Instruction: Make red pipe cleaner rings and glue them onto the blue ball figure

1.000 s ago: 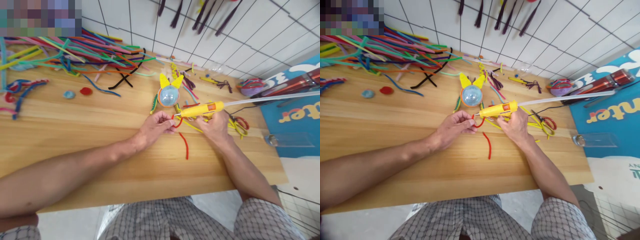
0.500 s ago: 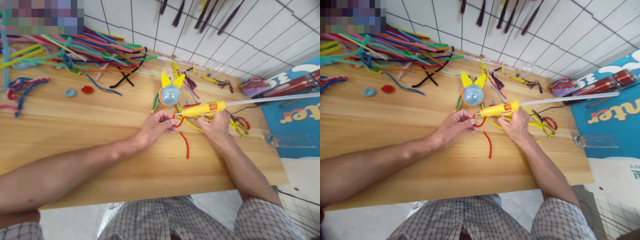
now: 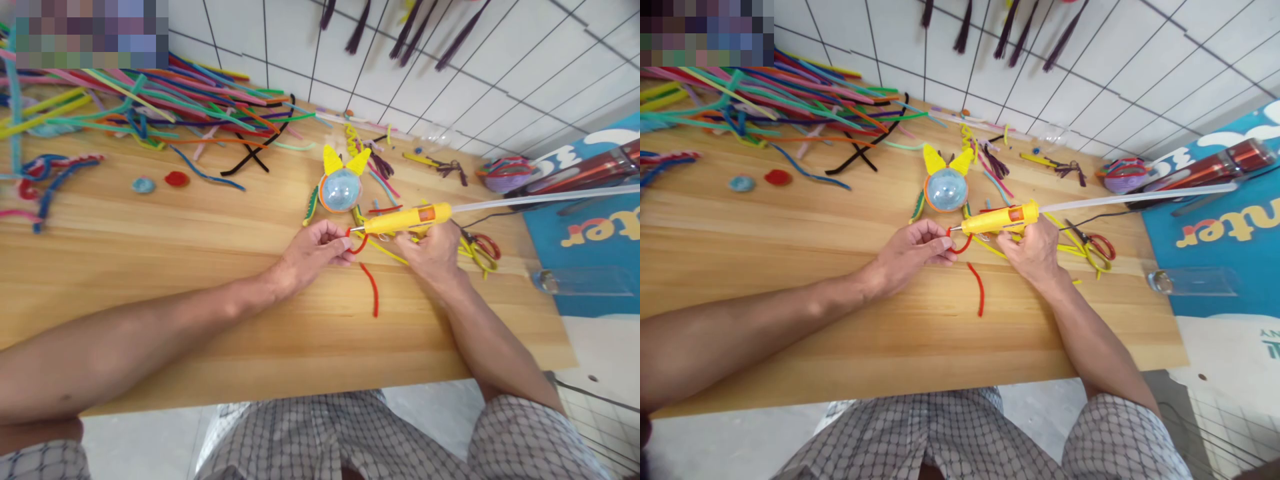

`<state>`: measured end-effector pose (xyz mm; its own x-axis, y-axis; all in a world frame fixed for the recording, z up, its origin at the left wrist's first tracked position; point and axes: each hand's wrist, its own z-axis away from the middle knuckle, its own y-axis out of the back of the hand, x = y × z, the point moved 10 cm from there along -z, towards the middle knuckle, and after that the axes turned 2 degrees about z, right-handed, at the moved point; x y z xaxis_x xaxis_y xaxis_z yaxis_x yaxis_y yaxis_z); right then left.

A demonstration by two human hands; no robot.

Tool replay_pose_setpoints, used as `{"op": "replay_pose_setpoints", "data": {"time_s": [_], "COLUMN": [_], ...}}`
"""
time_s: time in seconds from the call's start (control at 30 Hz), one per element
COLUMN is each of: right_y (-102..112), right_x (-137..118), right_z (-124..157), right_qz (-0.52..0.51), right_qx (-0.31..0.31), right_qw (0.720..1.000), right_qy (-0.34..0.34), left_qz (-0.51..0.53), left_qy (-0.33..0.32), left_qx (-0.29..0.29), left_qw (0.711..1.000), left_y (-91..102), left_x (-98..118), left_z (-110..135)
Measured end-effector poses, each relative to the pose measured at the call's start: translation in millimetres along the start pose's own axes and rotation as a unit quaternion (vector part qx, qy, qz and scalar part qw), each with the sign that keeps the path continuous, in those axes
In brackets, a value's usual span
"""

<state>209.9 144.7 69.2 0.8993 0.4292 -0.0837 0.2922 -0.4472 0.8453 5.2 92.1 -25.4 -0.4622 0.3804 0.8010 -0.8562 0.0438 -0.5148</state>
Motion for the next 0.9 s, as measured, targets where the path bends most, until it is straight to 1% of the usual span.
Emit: {"op": "replay_pose_setpoints", "data": {"time_s": [0.13, 0.37, 0.5, 0.7, 0.9], "right_y": [1, -2, -1, -4, -2], "right_x": [-3, 3, 4, 8, 5], "right_z": [0, 1, 1, 2, 2], "right_qz": [0.001, 0.007, 0.013, 0.008, 0.008], "right_qx": [0.009, -0.006, -0.006, -0.025, -0.002], "right_qw": [1.000, 1.000, 1.000, 0.999, 1.000], "right_qy": [0.008, -0.021, -0.017, -0.024, -0.006], "left_qz": [-0.003, 0.000, -0.003, -0.002, -0.005], "left_qy": [-0.002, -0.004, -0.004, -0.001, 0.001], "left_qx": [-0.002, -0.007, -0.009, -0.006, -0.006], "left_qw": [1.000, 1.000, 1.000, 1.000, 1.000], "left_y": [-0.3, -0.2, -0.1, -0.3, -0.6], "left_x": [0, 0, 0, 1, 1], "left_z": [0, 0, 0, 1, 1]}}
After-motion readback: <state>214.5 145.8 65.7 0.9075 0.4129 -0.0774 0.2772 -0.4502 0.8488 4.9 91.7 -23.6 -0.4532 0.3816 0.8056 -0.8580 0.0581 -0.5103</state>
